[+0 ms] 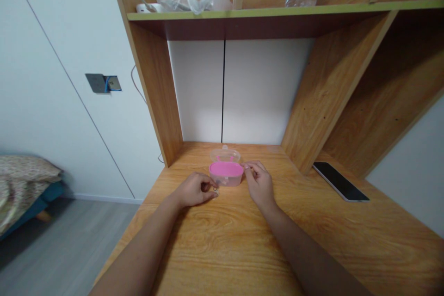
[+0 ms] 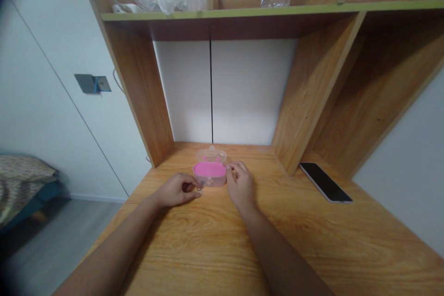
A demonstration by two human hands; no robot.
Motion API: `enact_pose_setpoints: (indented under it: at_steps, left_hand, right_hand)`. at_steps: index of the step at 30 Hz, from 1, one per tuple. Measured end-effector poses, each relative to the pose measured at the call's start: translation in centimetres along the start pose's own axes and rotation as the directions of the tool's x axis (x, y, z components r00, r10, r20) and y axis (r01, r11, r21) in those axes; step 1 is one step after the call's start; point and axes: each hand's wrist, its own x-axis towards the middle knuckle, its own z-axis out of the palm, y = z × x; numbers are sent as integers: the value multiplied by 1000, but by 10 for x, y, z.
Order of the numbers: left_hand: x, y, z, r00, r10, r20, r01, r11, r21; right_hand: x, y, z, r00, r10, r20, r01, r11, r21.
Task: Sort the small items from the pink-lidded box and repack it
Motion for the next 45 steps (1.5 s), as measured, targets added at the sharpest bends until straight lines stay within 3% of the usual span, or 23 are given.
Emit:
enact_pose_setpoints:
  at_steps: [8,19,22,26,29,34,41,45]
  left_hand:
    - [0,-2,9,998,12,55,-10,999,-34]
    - [-3,6,4,995,-27,99,46,980,-194]
    - [-4,9,0,995,-40,87,57,978,-202]
    - [-4,5,-2,998,-33,59,41,987,-155]
    - [-4,-1,1,997,-40,68,50,987,-150]
    - [-3,-3,4,993,-74,91,89,979,-182]
    - [0,2,1,997,-47,65,62,966,-250]
    - [-1,3,1,993,-84,84,102,965,-241]
  right_hand:
    - [-7,-17,-2,998,-25,64,26,1000,-6]
    - [-17,-24,-3,944,-115,308,129,991,-24]
    - [-19,-23,-1,906,-108,409,130,991,-25]
    - [-20,-21,1,796,-94,598,182,979,-90]
    - [-20,-22,2,736,-95,671,260,954,-150]
    - [-20,-26,3,708,-95,700,318,927,-197]
    - [-23,-27,8,737,-94,669,298,934,-196]
    - [-24,-27,9,725,-96,682,335,914,-228]
